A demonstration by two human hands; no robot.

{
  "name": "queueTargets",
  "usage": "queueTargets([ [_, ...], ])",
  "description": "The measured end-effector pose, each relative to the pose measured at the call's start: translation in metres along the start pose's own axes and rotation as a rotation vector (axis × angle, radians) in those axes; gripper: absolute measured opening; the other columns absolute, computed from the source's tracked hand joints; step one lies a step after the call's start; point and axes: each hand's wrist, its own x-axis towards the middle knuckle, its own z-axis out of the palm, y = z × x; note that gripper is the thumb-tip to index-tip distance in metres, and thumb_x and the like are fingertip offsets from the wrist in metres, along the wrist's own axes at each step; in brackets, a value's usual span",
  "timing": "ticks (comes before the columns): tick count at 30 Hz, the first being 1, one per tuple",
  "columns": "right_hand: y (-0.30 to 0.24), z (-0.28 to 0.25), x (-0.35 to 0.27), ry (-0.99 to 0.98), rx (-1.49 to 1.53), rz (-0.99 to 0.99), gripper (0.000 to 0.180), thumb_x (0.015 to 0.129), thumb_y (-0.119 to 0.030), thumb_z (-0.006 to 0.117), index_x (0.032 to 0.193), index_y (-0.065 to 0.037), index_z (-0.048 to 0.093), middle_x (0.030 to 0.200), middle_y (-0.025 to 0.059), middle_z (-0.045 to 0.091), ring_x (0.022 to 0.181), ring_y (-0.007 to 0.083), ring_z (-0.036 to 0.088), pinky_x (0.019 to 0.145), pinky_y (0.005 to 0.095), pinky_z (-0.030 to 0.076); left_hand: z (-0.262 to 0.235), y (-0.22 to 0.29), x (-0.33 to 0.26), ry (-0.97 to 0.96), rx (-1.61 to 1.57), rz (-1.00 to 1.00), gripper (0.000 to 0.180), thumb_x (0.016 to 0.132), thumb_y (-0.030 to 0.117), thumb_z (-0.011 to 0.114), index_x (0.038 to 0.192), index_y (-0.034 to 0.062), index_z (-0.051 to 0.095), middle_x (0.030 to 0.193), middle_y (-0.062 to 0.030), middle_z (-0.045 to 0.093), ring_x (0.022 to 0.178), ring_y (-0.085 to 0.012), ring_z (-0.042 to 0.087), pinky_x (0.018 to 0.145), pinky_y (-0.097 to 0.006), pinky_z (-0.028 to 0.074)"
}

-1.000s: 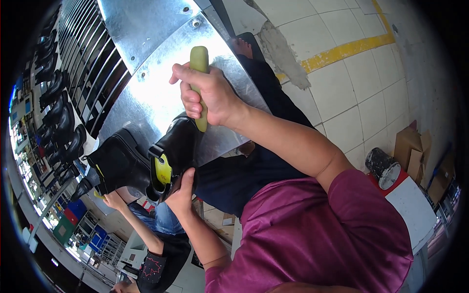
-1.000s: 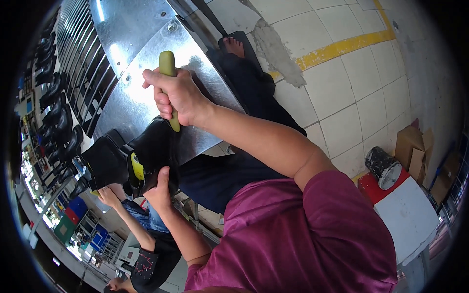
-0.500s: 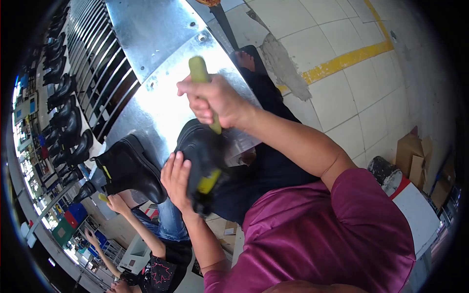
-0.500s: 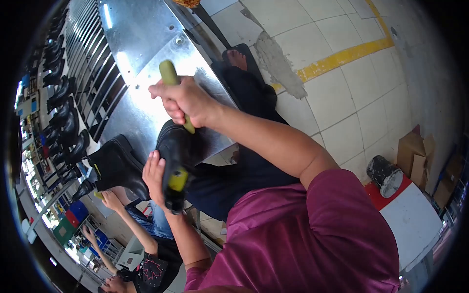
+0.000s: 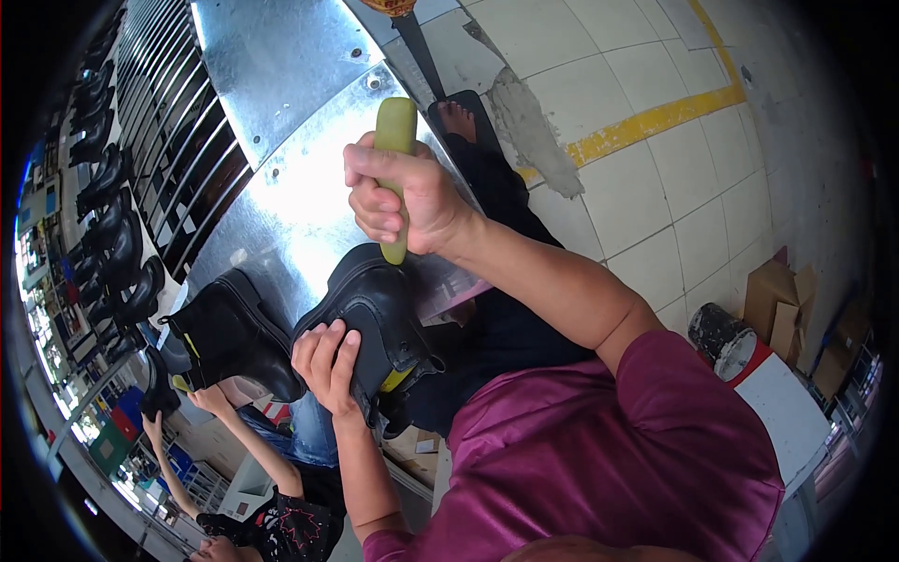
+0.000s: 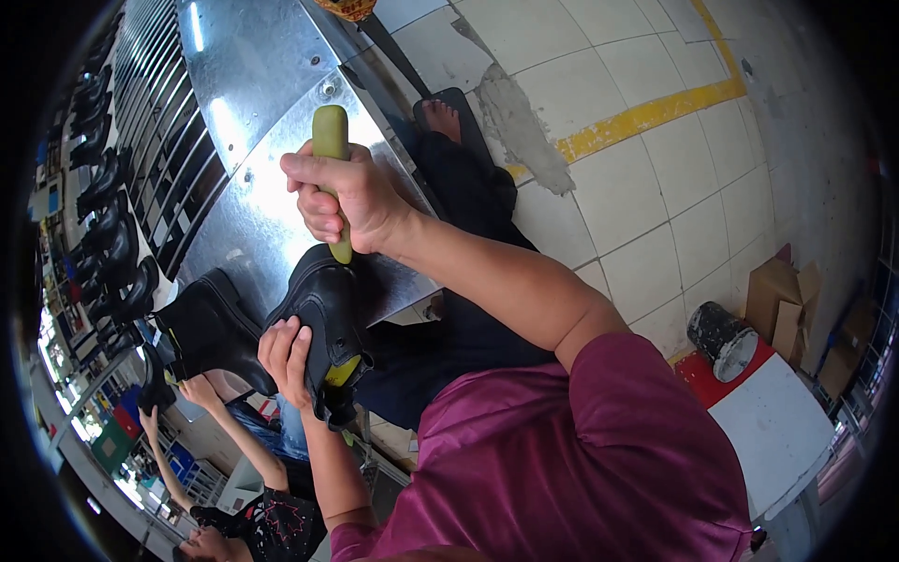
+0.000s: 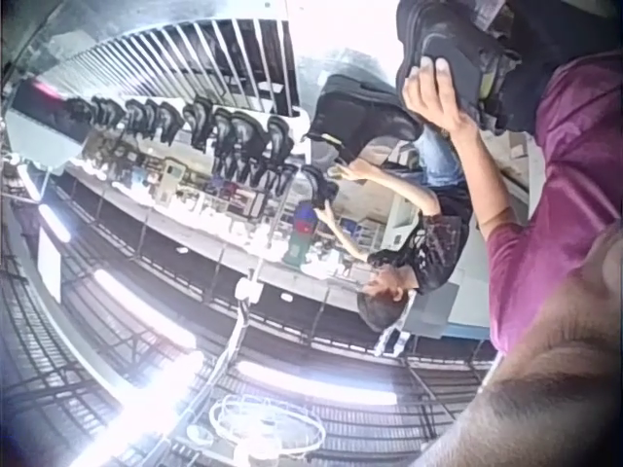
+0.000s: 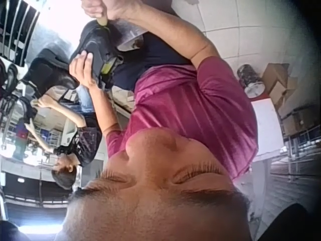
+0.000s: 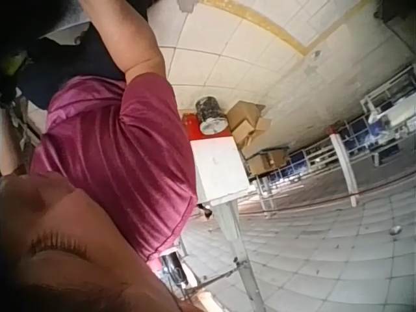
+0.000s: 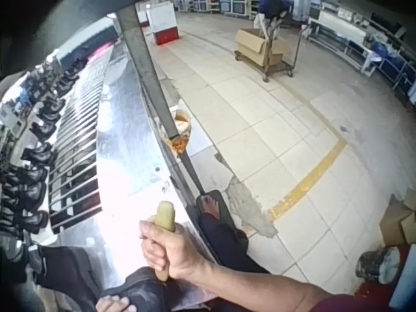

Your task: Polishing and finishing leather boots on a manufacturing line.

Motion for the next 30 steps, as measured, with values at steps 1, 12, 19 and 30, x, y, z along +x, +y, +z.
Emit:
queueTargets([
  [1,0.0,0.002,0.003,0.001,-0.003,0.011,0.024,0.101,-0.023,0.064,0.084,-0.006,0.061,0.052,-0.0031,0.04,0.039,0.0076,0.04,0.037,0.0256,0.034,-0.001,0.001,0.001,0.009,-0.011,-0.003,0.034,0.082,0.011,0.071,0.115,0.009,0.074,0.118,-0.0104,0.072,0.111,-0.031,0.065,0.102,-0.048,0.049],
  [12,0.017,0.026,0.028,-0.539,-0.514,0.107,0.025,0.092,-0.026,0.079,0.098,-0.002,0.072,0.065,-0.0033,0.058,0.046,0.0014,0.045,0.041,0.0206,0.033,-0.005,-0.005,0.01,-0.052,-0.031,0.032,0.031,0.084,0.013,0.069,0.113,0.0062,0.073,0.115,-0.0096,0.073,0.112,-0.0312,0.065,0.1,-0.05,0.049],
  [19,-0.001,0.025,0.013,0.039,-0.24,0.243,0.024,0.098,-0.024,0.071,0.094,-0.002,0.062,0.054,-0.0062,0.044,0.038,0.0043,0.041,0.036,0.0216,0.033,-0.006,0.005,0.003,-0.059,0.039,0.088,0.031,0.085,0.021,0.065,0.111,0.0081,0.076,0.117,-0.0085,0.074,0.113,-0.0295,0.064,0.104,-0.049,0.044],
  [30,0.02,0.074,0.024,-0.322,-0.758,0.305,0.025,0.092,-0.025,0.078,0.095,-0.003,0.067,0.059,-0.0049,0.052,0.041,0.0024,0.041,0.04,0.0209,0.029,-0.012,0.01,0.0,-0.086,0.044,0.099,0.043,0.085,0.028,0.058,0.121,0.0126,0.075,0.125,-0.0047,0.072,0.118,-0.0254,0.062,0.108,-0.048,0.039],
])
